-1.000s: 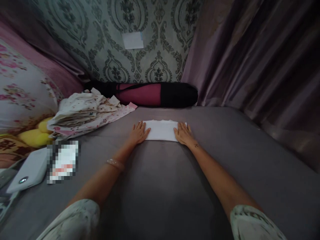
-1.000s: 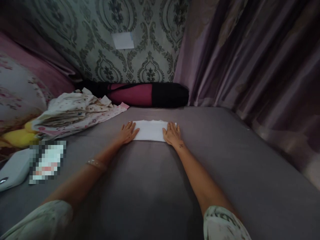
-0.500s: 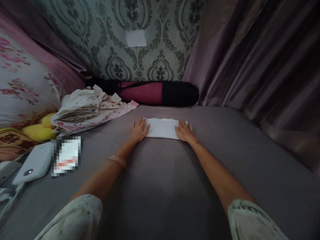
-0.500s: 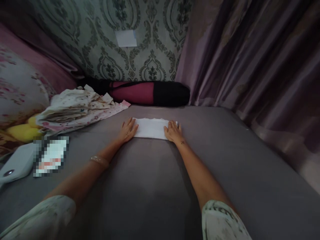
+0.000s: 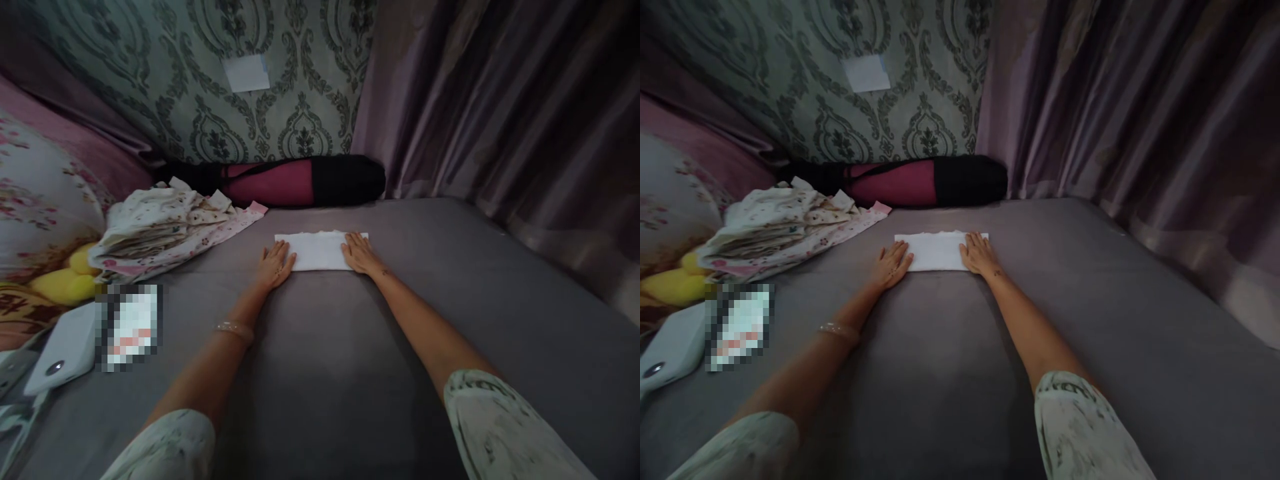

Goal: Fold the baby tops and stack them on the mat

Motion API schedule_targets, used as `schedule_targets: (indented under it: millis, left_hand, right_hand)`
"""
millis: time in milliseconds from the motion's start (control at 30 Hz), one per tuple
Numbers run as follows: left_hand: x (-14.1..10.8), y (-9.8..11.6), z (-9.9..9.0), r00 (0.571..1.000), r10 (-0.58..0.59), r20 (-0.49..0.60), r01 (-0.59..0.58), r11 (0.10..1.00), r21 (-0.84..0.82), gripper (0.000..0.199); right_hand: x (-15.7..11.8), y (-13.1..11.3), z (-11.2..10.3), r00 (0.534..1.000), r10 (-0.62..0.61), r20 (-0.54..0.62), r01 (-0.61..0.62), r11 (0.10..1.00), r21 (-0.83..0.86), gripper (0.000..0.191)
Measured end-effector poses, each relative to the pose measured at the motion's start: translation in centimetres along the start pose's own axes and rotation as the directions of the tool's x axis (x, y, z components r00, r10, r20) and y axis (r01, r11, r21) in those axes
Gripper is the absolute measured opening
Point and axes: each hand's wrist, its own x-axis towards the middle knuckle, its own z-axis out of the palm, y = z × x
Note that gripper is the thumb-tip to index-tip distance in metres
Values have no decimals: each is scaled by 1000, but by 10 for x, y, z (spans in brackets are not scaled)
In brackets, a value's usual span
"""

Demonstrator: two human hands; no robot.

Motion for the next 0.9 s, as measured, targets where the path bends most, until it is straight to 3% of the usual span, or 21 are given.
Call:
schedule_targets:
  millis: [167, 267, 433, 633, 900]
  left_hand:
    - [-2, 2, -2, 1000, -4, -29, 3, 1000, -22, 55]
    - [-3, 3, -2, 998, -2, -56, 1, 1000, -24, 54]
    - [-3, 2, -1, 998, 0, -58, -2, 1000, -26, 54]
    - [-2, 0, 1, 998, -2, -57, 1, 1000, -23, 52]
    - [-1, -2, 5, 997, 8, -81, -5, 999, 35, 55]
  right_hand:
    - [6, -10, -12, 998, 41, 45, -41, 999, 10, 57]
    - [10, -31, -17, 1000, 10, -18, -10, 1000, 5, 57]
    - [11, -61, -4, 997, -50, -55, 51, 998, 22, 58]
    - [7, -61, 11, 998, -36, -51, 36, 999, 6, 57]
    - [15, -72, -7, 997, 12, 74, -11, 1000, -15, 58]
